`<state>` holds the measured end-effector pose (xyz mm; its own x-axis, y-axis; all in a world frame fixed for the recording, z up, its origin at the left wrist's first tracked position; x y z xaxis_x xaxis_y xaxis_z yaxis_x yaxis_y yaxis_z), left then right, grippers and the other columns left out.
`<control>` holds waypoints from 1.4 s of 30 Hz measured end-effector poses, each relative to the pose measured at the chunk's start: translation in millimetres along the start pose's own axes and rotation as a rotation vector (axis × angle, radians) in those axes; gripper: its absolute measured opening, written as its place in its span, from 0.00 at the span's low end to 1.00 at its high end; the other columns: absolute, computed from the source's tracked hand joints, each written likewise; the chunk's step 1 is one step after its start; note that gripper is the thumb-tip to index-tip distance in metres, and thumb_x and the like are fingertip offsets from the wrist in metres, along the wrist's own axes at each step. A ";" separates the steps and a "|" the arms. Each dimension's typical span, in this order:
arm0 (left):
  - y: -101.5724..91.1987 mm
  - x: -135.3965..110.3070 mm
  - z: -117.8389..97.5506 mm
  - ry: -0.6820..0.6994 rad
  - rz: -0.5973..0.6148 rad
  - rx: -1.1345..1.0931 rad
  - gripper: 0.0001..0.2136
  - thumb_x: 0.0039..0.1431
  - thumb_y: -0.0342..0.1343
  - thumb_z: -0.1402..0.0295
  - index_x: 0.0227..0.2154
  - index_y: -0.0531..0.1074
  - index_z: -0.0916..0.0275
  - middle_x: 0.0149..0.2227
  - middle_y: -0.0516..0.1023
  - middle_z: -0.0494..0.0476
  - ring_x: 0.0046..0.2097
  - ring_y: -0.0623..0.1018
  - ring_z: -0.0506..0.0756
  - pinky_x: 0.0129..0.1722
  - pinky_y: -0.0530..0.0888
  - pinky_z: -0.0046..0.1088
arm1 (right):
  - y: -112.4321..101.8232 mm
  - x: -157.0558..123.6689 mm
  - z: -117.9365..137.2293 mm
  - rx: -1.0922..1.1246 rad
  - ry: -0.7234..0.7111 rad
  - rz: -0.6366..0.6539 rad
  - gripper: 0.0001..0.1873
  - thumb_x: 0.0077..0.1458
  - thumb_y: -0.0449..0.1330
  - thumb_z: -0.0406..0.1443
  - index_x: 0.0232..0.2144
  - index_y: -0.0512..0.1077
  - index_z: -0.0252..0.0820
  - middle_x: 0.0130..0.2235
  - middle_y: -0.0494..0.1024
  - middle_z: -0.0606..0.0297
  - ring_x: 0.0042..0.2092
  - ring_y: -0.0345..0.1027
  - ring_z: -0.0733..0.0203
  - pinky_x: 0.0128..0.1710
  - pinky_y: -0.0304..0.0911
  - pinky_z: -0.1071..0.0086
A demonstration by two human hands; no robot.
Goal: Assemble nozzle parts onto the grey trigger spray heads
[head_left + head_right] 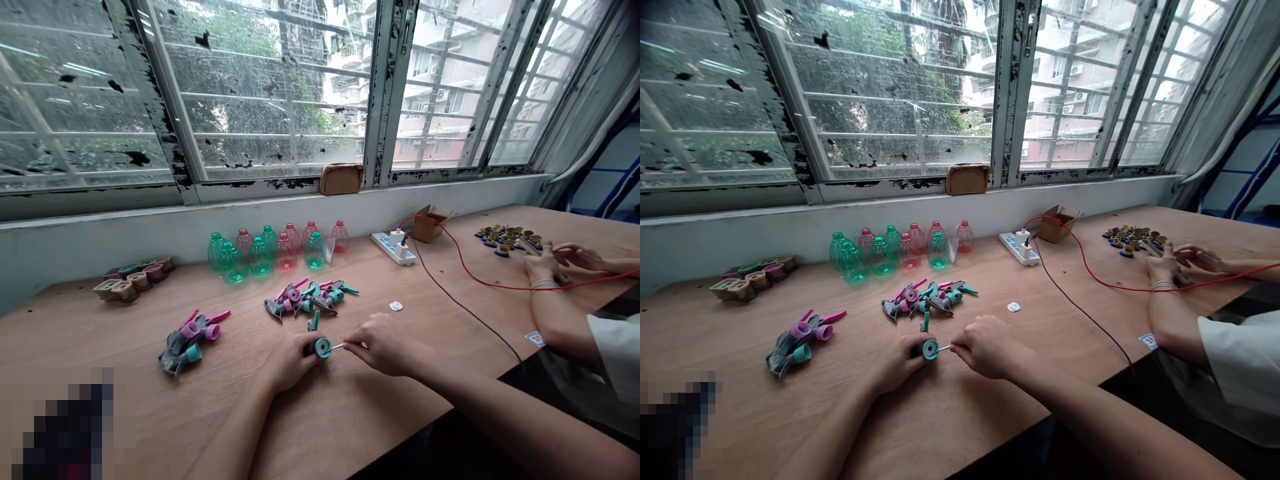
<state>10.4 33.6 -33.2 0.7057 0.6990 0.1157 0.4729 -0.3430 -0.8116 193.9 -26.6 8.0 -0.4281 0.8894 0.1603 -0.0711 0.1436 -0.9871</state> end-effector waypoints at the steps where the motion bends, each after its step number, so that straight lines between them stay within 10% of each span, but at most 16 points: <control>1: -0.4 0.0 -0.3 0.001 -0.001 0.000 0.05 0.55 0.52 0.69 0.32 0.73 0.61 0.26 0.69 0.48 0.28 0.65 0.48 0.27 0.58 0.21 | -1.2 -0.7 1.5 -0.010 0.008 -0.004 0.22 0.63 0.48 0.43 0.26 0.77 0.44 0.27 0.79 0.63 0.29 0.69 0.61 0.27 0.46 0.69; 11: -0.8 2.0 -0.3 -0.007 0.007 -0.003 0.07 0.53 0.53 0.70 0.33 0.75 0.61 0.24 0.67 0.48 0.27 0.64 0.48 0.27 0.58 0.21 | -21.0 0.2 29.6 -0.107 0.086 0.099 0.14 0.56 0.52 0.30 0.28 0.78 0.41 0.29 0.79 0.57 0.29 0.71 0.58 0.26 0.53 0.71; 28: -0.8 2.0 -0.7 -0.003 0.024 -0.012 0.05 0.52 0.52 0.70 0.26 0.71 0.63 0.23 0.65 0.47 0.27 0.63 0.48 0.27 0.58 0.22 | -8.9 -5.2 7.6 -0.051 0.049 -0.049 0.19 0.62 0.49 0.40 0.28 0.76 0.42 0.31 0.79 0.62 0.32 0.70 0.61 0.28 0.49 0.70; 36: -1.5 2.6 -2.8 -0.005 0.017 0.010 0.07 0.54 0.53 0.66 0.25 0.72 0.63 0.23 0.67 0.48 0.27 0.63 0.48 0.27 0.58 0.22 | -8.9 -2.2 30.4 -0.141 0.053 0.072 0.13 0.55 0.52 0.27 0.32 0.76 0.37 0.32 0.78 0.54 0.32 0.72 0.57 0.25 0.54 0.72; 42: -2.2 1.6 -2.6 -0.009 0.032 0.001 0.07 0.54 0.52 0.66 0.26 0.72 0.63 0.24 0.69 0.49 0.28 0.65 0.49 0.27 0.58 0.22 | -12.9 3.5 14.4 -0.079 0.083 0.102 0.18 0.61 0.49 0.37 0.29 0.78 0.41 0.32 0.79 0.56 0.33 0.72 0.55 0.28 0.54 0.70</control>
<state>11.9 33.8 -29.7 0.7155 0.6934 0.0850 0.4498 -0.3642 -0.8155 180.3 -31.5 21.4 -0.3530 0.9336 0.0618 0.0418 0.0817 -0.9958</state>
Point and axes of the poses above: each hand's wrist, its own x-axis towards the middle knuckle, its own y-axis out of the palm, z = x × y, the point moved 3 cm from there along x, towards the middle knuckle
